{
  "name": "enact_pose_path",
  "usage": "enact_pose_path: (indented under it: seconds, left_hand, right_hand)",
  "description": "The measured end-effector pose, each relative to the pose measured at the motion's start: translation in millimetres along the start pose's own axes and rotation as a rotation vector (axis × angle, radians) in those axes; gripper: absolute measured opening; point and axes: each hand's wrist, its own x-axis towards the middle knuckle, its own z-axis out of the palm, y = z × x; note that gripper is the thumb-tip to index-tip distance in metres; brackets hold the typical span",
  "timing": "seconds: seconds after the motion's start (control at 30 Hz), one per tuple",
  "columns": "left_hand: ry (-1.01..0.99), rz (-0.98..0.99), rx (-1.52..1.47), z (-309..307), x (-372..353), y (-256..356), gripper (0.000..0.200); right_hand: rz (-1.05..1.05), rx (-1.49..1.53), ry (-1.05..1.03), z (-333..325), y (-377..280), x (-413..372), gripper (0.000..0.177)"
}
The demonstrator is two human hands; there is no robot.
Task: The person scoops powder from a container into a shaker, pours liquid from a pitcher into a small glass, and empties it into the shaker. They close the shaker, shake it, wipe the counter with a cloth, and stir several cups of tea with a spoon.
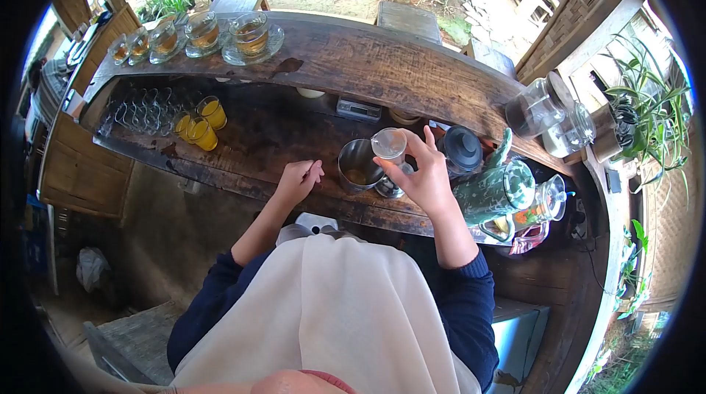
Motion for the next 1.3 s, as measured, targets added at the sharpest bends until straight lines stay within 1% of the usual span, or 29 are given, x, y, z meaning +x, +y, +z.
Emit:
enact_pose_path:
  seconds: [0.17,0.27,0.47,0.83,1.3]
  left_hand:
    - [-0.010,-0.032,-0.019,-1,1,2,0.026]
    - [-0.005,-0.027,-0.023,-1,0,2,0.026]
    - [0.008,-0.026,-0.031,-1,0,4,0.027]
    - [0.031,-0.025,-0.054,0,0,3,0.028]
    - [-0.002,-0.048,-0.049,-2,0,3,0.029]
  right_hand:
    - [-0.074,0.007,-0.030,2,-5,7,0.045]
    - [-0.082,0.021,-0.030,1,-15,13,0.041]
    - [-0.104,0.003,-0.028,-1,-18,20,0.041]
    - [-0.124,0.012,-0.059,5,-19,27,0.043]
    - [-0.111,-0.043,-0.110,8,-17,29,0.047]
